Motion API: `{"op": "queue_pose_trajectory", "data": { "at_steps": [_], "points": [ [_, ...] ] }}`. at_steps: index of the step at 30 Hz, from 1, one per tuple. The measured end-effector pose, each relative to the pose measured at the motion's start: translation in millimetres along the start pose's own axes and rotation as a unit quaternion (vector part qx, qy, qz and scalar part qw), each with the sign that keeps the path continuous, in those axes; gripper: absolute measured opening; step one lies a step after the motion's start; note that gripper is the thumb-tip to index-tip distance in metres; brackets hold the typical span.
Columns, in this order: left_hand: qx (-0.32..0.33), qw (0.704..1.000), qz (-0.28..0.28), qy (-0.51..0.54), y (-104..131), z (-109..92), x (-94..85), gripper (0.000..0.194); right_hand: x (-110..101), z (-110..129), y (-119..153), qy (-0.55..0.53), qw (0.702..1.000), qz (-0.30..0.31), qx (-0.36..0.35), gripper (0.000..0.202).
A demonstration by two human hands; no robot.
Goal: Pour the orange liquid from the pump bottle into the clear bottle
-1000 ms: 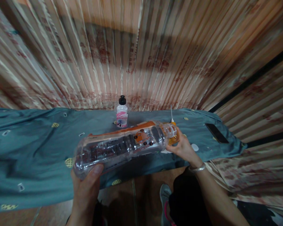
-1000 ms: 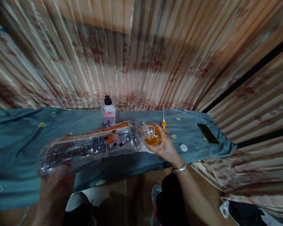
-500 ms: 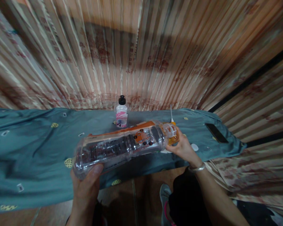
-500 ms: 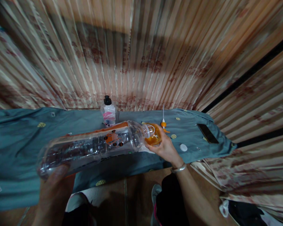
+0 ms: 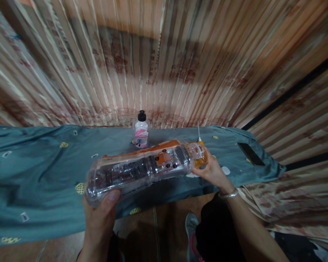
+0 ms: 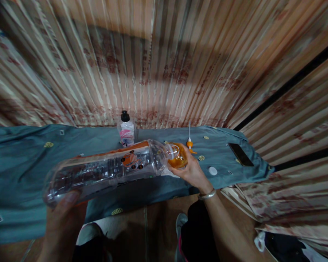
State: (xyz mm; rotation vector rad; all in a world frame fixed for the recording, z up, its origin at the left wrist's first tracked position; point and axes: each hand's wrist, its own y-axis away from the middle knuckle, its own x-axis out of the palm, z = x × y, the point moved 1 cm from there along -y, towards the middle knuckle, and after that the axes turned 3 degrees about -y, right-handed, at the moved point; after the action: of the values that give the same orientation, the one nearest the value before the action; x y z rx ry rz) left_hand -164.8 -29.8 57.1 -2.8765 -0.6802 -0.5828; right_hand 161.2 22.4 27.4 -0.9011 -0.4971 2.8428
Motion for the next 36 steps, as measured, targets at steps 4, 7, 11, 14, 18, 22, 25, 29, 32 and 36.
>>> {"op": "queue_pose_trajectory", "data": {
  "at_steps": [4, 7, 11, 14, 18, 22, 25, 29, 32, 36],
  "points": [
    [0.008, 1.0, -0.011, 0.008, -4.2, 4.0, -3.3, 0.059, -0.2, 2.2, -0.5, 0.001, 1.0, -0.002, 0.001, 0.083],
    [0.007, 1.0, -0.003, 0.01, -4.7, 1.8, -1.0, 0.056, -0.7, 4.2, -1.0, -0.002, 1.0, 0.007, 0.007, 0.083],
    [0.0, 1.0, -0.012, 0.016, -4.7, -1.6, 2.1, 0.06, -0.5, 5.4, -1.4, -0.008, 1.0, 0.014, 0.012, 0.083],
    [0.005, 0.999, -0.005, 0.032, -5.2, -0.7, 1.8, 0.067, -0.2, 4.3, -1.6, 0.0, 1.0, 0.007, 0.018, 0.084],
    [0.025, 0.999, 0.009, 0.029, -5.8, 1.8, -0.6, 0.064, -0.4, 1.8, -1.6, 0.005, 1.0, 0.008, 0.02, 0.087],
    [0.03, 0.999, 0.012, 0.019, -6.0, 3.3, -1.5, 0.062, -0.9, 0.1, -1.4, 0.0, 1.0, 0.011, 0.016, 0.088],
    [0.037, 0.999, 0.015, 0.015, -6.4, 4.3, -2.0, 0.054, -1.0, -0.4, -1.5, -0.003, 1.0, 0.015, 0.023, 0.09],
    [0.039, 0.999, 0.023, 0.024, -6.8, 4.3, -3.1, 0.061, -0.9, 0.1, -1.8, -0.011, 0.999, 0.02, 0.026, 0.089],
    [0.044, 0.998, 0.033, 0.028, -6.4, 3.9, -3.5, 0.069, -0.8, 0.3, -1.7, -0.006, 1.0, 0.012, 0.022, 0.091],
    [0.042, 0.998, 0.039, 0.028, -5.5, 4.9, -3.1, 0.068, -1.0, 0.4, -1.2, 0.002, 1.0, 0.018, 0.021, 0.091]
  ]
}}
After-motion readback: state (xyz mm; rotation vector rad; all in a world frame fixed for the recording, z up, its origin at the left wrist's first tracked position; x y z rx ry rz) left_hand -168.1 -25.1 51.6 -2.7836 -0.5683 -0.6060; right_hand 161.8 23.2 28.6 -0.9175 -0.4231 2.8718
